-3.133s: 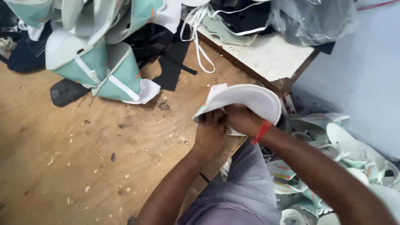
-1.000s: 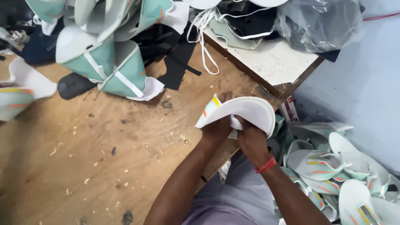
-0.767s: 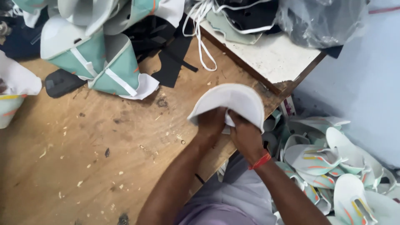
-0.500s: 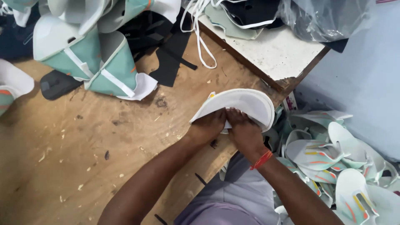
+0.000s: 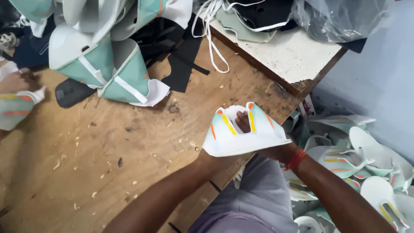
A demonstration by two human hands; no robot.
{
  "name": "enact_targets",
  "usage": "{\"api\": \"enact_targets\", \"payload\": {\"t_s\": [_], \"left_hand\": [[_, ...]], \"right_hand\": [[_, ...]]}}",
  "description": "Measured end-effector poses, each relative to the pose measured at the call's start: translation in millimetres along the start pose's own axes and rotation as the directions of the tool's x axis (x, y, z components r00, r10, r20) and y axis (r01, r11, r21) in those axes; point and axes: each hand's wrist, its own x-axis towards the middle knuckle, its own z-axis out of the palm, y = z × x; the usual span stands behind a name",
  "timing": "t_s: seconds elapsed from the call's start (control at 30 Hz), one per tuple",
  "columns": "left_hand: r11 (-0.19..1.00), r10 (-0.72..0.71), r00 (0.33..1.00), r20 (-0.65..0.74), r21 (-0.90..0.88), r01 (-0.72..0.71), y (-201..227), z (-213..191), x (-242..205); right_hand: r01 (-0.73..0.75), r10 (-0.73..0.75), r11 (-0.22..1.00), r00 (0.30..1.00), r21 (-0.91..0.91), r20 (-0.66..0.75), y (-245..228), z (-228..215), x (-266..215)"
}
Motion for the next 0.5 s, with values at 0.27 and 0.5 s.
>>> {"api": "enact_targets", "payload": {"t_s": [0.27,0.5], "left_hand": [[-0.722,0.239,0.913,0.330,0.689,-0.060,-27.5,25.7,-6.8],[-0.879,-0.003,0.830,0.558,0.393,-0.268,-28.9,23.9,-11.7]], "right_hand": [[-0.422,0.589,0.582,0.808,0.695,-0.003,-14.4,3.9,3.9],[-0.530,0.530,0.848,0.848,-0.003,0.010,-10.2,44.3,-2.7]]}}
